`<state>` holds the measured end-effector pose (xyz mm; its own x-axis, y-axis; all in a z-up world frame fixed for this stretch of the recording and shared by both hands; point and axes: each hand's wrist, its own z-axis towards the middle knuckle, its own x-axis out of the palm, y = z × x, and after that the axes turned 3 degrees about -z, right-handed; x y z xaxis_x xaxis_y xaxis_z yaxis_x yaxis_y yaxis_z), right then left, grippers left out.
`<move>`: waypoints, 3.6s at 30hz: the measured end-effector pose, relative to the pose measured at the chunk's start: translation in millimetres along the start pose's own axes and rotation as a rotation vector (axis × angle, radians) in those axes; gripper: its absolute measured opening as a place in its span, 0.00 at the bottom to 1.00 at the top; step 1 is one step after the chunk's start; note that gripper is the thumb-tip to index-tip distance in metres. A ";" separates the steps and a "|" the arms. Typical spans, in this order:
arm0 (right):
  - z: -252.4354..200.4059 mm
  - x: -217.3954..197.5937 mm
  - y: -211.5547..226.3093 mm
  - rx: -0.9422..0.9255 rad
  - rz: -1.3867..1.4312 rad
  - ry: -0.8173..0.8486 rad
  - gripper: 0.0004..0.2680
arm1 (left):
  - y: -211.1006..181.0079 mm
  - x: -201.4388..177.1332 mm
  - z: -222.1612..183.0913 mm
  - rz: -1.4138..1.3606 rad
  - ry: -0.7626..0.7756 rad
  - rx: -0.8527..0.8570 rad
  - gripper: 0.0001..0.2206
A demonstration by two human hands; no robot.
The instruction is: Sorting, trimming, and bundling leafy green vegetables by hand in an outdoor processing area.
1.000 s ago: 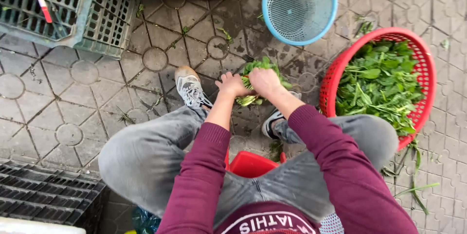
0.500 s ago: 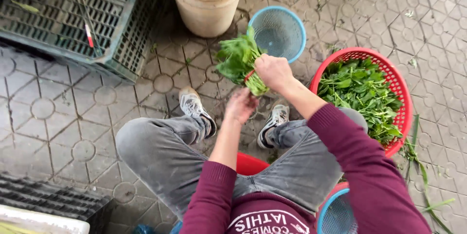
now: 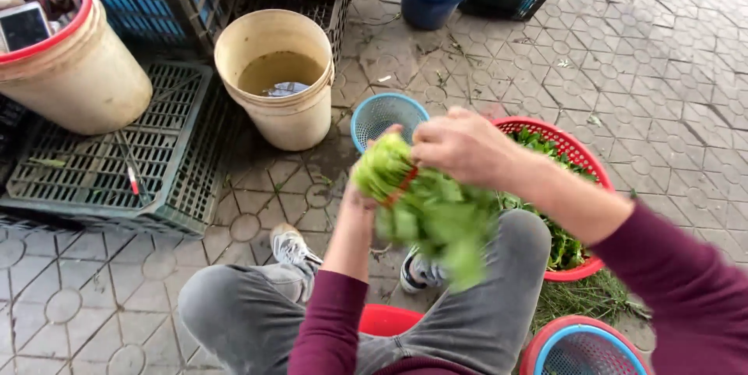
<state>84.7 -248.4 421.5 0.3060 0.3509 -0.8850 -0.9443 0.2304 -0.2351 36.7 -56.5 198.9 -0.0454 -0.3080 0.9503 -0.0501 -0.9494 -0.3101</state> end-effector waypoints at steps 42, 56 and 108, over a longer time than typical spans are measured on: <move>73.9 -38.0 -16.1 -0.078 0.072 0.286 0.08 | 13.1 -58.1 62.2 0.414 0.205 -0.411 0.16; 90.2 -53.9 -9.5 -0.063 -0.016 0.204 0.15 | 45.8 5.4 26.7 -0.166 0.099 -0.003 0.13; 50.1 0.6 -35.6 -0.072 -0.174 0.089 0.11 | 43.1 20.1 -7.8 -0.131 0.460 -0.160 0.24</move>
<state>124.5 -210.9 449.5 0.4560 0.2291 -0.8600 -0.8855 0.2135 -0.4127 25.8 -103.1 204.4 -0.4616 -0.0933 0.8822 -0.2352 -0.9460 -0.2231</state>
